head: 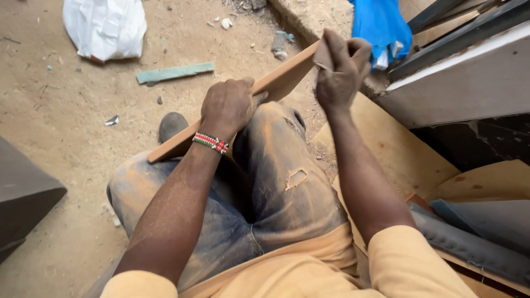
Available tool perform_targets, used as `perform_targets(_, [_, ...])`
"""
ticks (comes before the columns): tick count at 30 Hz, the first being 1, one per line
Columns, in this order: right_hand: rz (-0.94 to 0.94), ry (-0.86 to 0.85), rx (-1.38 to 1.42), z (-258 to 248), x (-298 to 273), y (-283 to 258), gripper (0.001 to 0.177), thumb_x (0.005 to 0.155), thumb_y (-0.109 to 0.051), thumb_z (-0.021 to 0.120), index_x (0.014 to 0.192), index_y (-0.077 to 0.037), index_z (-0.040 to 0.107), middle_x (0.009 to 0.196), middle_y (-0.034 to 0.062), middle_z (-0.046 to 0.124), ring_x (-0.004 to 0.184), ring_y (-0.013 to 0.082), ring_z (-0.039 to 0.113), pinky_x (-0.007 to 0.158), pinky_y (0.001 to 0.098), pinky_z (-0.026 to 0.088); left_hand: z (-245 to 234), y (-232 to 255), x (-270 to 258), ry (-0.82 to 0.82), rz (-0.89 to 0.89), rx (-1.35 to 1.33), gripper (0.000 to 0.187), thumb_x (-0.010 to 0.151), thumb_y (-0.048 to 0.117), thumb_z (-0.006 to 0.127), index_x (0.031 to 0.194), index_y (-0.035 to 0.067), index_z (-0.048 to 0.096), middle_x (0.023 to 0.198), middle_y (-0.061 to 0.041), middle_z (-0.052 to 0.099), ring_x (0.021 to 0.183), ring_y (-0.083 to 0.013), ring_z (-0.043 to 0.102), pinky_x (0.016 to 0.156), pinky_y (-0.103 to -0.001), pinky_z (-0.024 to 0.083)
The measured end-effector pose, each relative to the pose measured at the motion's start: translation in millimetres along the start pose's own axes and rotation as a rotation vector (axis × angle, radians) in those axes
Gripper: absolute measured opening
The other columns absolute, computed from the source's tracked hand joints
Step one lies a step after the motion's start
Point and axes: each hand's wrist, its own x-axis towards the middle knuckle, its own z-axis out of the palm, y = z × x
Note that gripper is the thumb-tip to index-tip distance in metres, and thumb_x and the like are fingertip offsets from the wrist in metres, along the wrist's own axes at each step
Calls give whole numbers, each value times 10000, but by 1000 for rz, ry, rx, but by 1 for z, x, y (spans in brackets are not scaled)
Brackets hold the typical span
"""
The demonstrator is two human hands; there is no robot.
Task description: Sanding the edges and surfaces of a small wooden board by hand using sandpaper.
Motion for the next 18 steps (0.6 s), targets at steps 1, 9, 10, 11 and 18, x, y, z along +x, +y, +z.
perform_targets(1, [-3, 8, -7, 1, -16, -10, 290, 1244, -304, 746, 1502, -389, 847, 1331, 24, 517, 1204, 245, 483, 1014, 387, 483, 2, 0, -2, 5, 9, -4, 477, 1198, 558, 770, 1008, 122, 812, 776, -124, 815, 620, -322, 773, 662, -480, 656])
perform_targets(9, [-184, -122, 218, 8, -25, -6, 359, 1228, -104, 675, 1485, -276, 858, 1292, 83, 488, 1211, 261, 501, 999, 348, 628, 3, -9, -8, 21, 20, -13, 486, 1207, 569, 767, 1047, 113, 810, 757, -134, 813, 603, -302, 779, 634, -463, 658])
perform_targets(10, [-191, -117, 213, 1, -20, -16, 359, 1228, -104, 675, 1485, -276, 858, 1292, 83, 488, 1211, 261, 501, 999, 348, 628, 3, -6, -8, 28, 24, -17, 486, 1207, 569, 767, 1047, 113, 810, 757, -134, 813, 603, -302, 779, 634, -463, 658])
perform_targets(11, [-126, -74, 207, -6, -16, -27, 315, 1223, -129, 730, 1483, -254, 858, 1308, 60, 505, 1216, 241, 545, 1040, 349, 592, 3, -4, -8, 27, 9, -22, 482, 1200, 558, 773, 1032, 107, 807, 770, -147, 818, 620, -323, 785, 648, -483, 660])
perform_targets(18, [-221, -403, 423, -12, -58, -40, 493, 1154, -5, 745, 1557, -281, 815, 1335, 40, 568, 1268, 246, 550, 1098, 382, 518, 0, -6, -13, 13, -52, -26, 456, 1181, 527, 790, 1004, 106, 793, 769, -159, 824, 620, -343, 796, 632, -492, 656])
